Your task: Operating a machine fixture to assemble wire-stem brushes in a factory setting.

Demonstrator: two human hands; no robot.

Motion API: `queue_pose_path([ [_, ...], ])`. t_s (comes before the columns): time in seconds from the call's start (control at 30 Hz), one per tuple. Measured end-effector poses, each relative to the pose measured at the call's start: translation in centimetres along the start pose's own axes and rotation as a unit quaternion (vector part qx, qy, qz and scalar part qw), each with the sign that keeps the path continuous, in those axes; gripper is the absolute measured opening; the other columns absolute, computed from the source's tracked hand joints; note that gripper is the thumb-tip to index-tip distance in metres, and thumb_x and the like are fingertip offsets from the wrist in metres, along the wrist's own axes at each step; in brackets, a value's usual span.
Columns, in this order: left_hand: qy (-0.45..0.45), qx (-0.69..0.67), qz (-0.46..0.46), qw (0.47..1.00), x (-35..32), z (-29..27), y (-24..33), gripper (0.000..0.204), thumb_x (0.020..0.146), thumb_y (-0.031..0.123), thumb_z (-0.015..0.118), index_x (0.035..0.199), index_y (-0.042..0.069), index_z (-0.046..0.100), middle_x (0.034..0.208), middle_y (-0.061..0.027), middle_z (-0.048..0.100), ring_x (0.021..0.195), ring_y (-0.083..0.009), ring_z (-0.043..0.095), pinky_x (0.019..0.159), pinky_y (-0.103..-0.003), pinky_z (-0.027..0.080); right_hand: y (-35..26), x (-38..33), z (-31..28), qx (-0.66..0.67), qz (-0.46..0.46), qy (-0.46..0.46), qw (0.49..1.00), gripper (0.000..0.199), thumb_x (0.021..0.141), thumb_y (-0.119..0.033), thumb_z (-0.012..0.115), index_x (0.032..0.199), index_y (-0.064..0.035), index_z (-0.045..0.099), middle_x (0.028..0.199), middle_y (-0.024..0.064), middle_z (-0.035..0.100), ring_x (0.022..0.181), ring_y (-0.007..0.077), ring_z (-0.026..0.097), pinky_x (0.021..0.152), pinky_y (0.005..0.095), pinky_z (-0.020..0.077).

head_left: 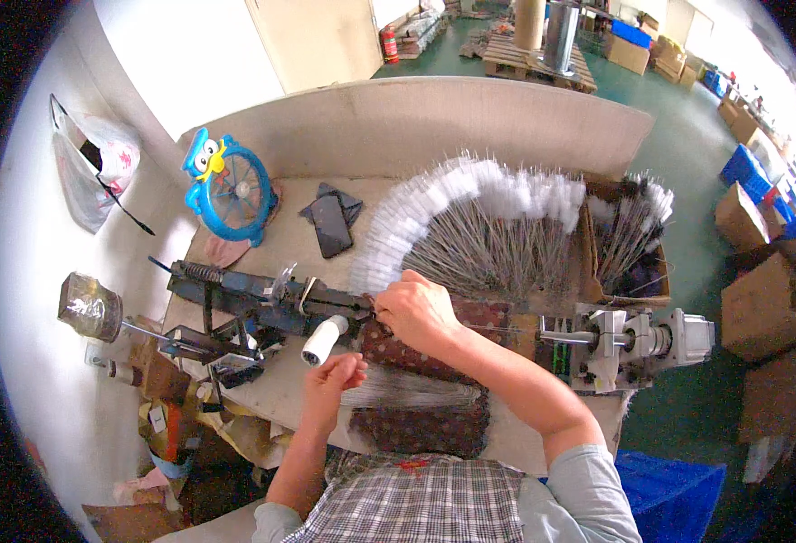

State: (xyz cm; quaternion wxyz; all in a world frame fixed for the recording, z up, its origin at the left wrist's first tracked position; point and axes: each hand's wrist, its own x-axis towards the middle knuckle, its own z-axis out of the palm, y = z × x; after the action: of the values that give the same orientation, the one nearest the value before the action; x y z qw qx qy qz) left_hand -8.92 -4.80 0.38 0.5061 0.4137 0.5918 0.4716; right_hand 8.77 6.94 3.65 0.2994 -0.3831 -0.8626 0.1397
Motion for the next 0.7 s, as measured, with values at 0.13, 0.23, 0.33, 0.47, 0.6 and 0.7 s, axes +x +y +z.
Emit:
queue_pose_path([
  [0.13,-0.001,-0.253,-0.102,0.962,1.3,-0.3,0.6,0.027,0.089,0.027,0.053,0.091,0.002,0.062,0.083,-0.0098,0.064,0.068,-0.0169,0.060,0.060,-0.029,0.050,-0.6,0.4,0.5,-0.027,0.024,-0.028,0.999,0.009,0.068,-0.019,0.062,0.068,-0.0104,0.062,0.070,0.0020,0.060,0.077,0.0233,0.054,0.067,0.0361,0.0466],
  [0.23,0.002,-0.359,-0.134,0.924,1.4,3.1,4.0,0.030,0.087,0.031,0.056,0.082,0.003,0.063,0.073,-0.0103,0.063,0.060,-0.0177,0.059,0.053,-0.031,0.049,-0.4,0.4,0.2,-0.035,0.027,-0.035,0.998,0.009,0.068,-0.019,0.062,0.066,-0.0104,0.062,0.070,0.0015,0.060,0.078,0.0230,0.055,0.067,0.0355,0.0465],
  [0.33,-0.030,0.157,0.022,0.987,3.9,2.3,-0.4,0.036,0.078,0.036,0.067,0.071,0.001,0.065,0.058,-0.0060,0.060,0.050,-0.0131,0.054,0.051,-0.028,0.045,-0.7,0.7,0.0,-0.050,0.024,-0.038,0.998,0.009,0.068,-0.020,0.063,0.066,-0.0107,0.063,0.069,0.0011,0.061,0.078,0.0226,0.055,0.067,0.0349,0.0465],
  [0.47,-0.029,0.272,0.013,0.962,4.7,1.8,-1.4,0.033,0.079,0.032,0.067,0.071,0.000,0.065,0.063,-0.0034,0.061,0.056,-0.0112,0.052,0.053,-0.027,0.042,-1.0,0.0,-0.9,-0.048,0.025,-0.045,0.998,0.009,0.069,-0.019,0.063,0.070,-0.0101,0.065,0.071,0.0019,0.061,0.080,0.0222,0.055,0.069,0.0345,0.0466],
  [0.6,-0.053,0.106,0.040,0.992,3.8,3.5,-0.4,0.027,0.082,0.028,0.062,0.083,0.001,0.064,0.068,-0.0048,0.061,0.062,-0.0129,0.055,0.058,-0.028,0.045,-1.0,-1.8,-3.0,-0.024,-0.033,0.058,0.997,0.012,0.072,-0.013,0.060,0.082,-0.0082,0.063,0.074,0.0041,0.060,0.079,0.0235,0.057,0.068,0.0357,0.0473],
  [0.7,-0.047,-0.140,-0.050,0.988,3.5,5.4,-1.9,0.018,0.084,0.019,0.058,0.092,0.002,0.058,0.071,-0.0066,0.059,0.065,-0.0144,0.057,0.061,-0.029,0.047,-1.0,-4.8,-4.3,0.013,-0.041,0.016,0.999,0.017,0.073,-0.008,0.058,0.090,-0.0074,0.061,0.077,0.0059,0.060,0.073,0.0250,0.058,0.063,0.0355,0.0485],
])
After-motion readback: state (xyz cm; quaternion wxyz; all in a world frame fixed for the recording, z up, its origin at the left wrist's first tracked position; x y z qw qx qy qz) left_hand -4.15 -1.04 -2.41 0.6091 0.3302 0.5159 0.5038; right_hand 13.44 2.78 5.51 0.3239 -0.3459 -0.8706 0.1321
